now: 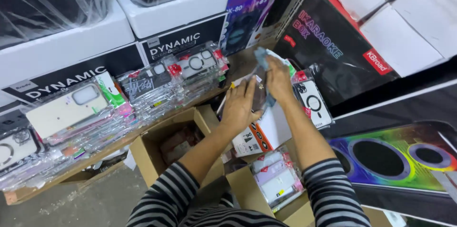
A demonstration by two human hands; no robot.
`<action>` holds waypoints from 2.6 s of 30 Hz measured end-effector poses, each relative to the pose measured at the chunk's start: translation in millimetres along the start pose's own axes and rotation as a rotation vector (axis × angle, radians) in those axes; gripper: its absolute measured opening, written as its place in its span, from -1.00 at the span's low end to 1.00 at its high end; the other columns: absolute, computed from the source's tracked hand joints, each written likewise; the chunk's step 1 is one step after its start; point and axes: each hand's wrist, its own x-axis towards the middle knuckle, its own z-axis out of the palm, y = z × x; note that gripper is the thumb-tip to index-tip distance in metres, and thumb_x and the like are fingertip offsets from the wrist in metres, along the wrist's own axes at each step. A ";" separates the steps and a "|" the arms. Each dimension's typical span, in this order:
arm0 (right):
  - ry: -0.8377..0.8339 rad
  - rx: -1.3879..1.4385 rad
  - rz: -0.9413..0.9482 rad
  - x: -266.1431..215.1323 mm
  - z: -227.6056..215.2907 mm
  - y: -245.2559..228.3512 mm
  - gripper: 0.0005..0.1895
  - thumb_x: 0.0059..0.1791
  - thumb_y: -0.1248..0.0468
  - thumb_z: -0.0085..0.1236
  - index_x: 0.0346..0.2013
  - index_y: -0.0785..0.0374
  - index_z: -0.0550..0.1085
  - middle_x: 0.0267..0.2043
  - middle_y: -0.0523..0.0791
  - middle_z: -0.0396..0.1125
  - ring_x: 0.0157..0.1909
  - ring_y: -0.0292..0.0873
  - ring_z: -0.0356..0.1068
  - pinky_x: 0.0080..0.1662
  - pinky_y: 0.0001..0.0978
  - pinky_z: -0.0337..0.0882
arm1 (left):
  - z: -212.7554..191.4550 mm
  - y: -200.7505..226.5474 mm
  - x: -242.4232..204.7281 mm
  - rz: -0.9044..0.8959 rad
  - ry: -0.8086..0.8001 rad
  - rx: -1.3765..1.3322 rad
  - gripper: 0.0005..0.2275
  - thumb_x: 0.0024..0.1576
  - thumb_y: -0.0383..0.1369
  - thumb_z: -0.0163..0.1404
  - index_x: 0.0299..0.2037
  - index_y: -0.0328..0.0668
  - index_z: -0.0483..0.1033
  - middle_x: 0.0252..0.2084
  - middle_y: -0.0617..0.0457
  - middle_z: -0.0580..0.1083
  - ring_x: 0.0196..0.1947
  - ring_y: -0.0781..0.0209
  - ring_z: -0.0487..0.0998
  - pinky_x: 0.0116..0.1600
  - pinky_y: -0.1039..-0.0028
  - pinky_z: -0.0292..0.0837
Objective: Sorting through boxes of phone cases and electronic accessories and organizing them in a stock area.
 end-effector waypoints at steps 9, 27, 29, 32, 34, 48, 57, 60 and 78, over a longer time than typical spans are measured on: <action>-0.090 -0.039 0.176 -38.2 -1.4 -49.2 -0.42 -0.01 0.37 -0.09 0.33 0.05 0.38 0.42 0.01 0.20 0.47 0.21 0.05 0.32 0.41 -0.01 | 19.3 -1.7 1.8 -0.040 0.123 0.020 0.02 -0.11 -0.12 0.24 0.51 -0.33 -0.13 0.28 -0.43 0.29 0.17 -0.31 0.40 0.26 -0.08 0.16; 0.227 -0.005 0.413 -87.3 -40.5 86.4 -0.62 -0.02 0.50 -0.08 -0.07 0.13 0.62 -0.13 0.04 0.47 0.03 0.15 0.45 0.10 -0.05 0.42 | -19.5 18.9 17.4 -0.064 0.071 -0.002 -0.32 -0.11 0.02 0.10 0.24 -0.08 0.41 0.02 -0.38 0.44 0.01 -0.32 0.45 0.14 -0.02 0.20; 0.373 0.270 0.538 -76.8 -55.7 72.5 -0.57 -0.02 0.53 -0.14 -0.04 0.15 0.60 -0.11 0.05 0.48 -0.02 0.03 0.48 0.02 -0.20 0.50 | -47.9 25.9 20.0 -0.134 -0.027 -0.287 -0.33 -0.06 0.09 0.06 0.26 0.01 0.42 0.09 -0.31 0.45 0.10 -0.26 0.46 0.20 0.05 0.25; 0.590 0.626 0.663 -57.2 -73.9 33.4 -0.54 -0.03 0.53 -0.19 -0.02 0.14 0.58 -0.10 -0.02 0.49 -0.08 -0.18 0.49 -0.06 -0.41 0.59 | -40.3 15.7 39.4 -0.488 -0.174 -1.014 -0.37 -0.05 0.06 0.12 0.20 -0.08 0.45 0.01 -0.28 0.48 -0.04 -0.23 0.53 -0.02 0.04 0.43; 0.670 0.699 0.670 -50.9 -71.6 1.0 -0.56 -0.03 0.51 -0.17 -0.03 0.11 0.58 -0.10 -0.09 0.51 -0.10 -0.28 0.48 -0.07 -0.48 0.59 | -44.9 12.3 42.1 -0.773 -0.230 -1.452 -0.39 -0.09 -0.06 0.24 0.12 -0.26 0.48 -0.13 -0.31 0.50 -0.26 -0.26 0.59 -0.29 -0.04 0.55; -0.098 -0.020 0.248 -27.0 -3.3 -26.8 -0.51 0.15 0.23 -0.21 0.41 0.14 0.28 0.47 0.00 0.13 0.45 0.17 0.10 0.28 0.45 0.02 | -4.4 -15.2 18.0 -0.923 -0.127 -1.727 -0.27 0.28 -0.15 0.02 0.50 -0.09 -0.24 0.42 -0.32 0.13 0.31 -0.34 0.31 0.25 -0.16 0.37; 0.197 -0.043 0.508 -65.8 -0.6 8.1 -0.66 0.04 0.35 -0.06 0.06 0.11 0.53 0.01 -0.02 0.42 0.07 0.12 0.44 0.11 -0.07 0.41 | 5.3 -7.5 17.4 -0.964 -0.080 -1.682 -0.40 0.32 -0.15 -0.07 0.47 -0.14 -0.09 0.29 -0.28 0.29 0.24 -0.19 0.42 0.21 -0.04 0.47; 0.230 -0.012 0.632 -99.3 -24.5 -21.8 -0.60 0.00 0.46 -0.09 0.10 0.25 0.48 -0.04 0.11 0.37 0.06 0.26 0.39 0.12 0.03 0.36 | -5.2 -1.9 15.6 -0.945 -0.042 -1.697 -0.35 0.31 -0.15 -0.07 0.49 -0.18 -0.14 0.35 -0.32 0.20 0.25 -0.24 0.40 0.23 -0.03 0.44; 0.296 0.997 0.939 -138.1 -143.7 16.6 -0.47 -0.01 0.39 0.15 0.29 0.24 0.39 -0.05 -0.07 0.39 -0.08 -0.09 0.51 -0.15 -0.22 0.60 | 35.5 134.1 -20.9 0.218 0.021 -0.256 -0.49 0.13 -0.32 0.09 0.33 -0.05 0.34 0.31 -0.30 0.29 0.27 -0.47 0.33 0.22 0.00 0.45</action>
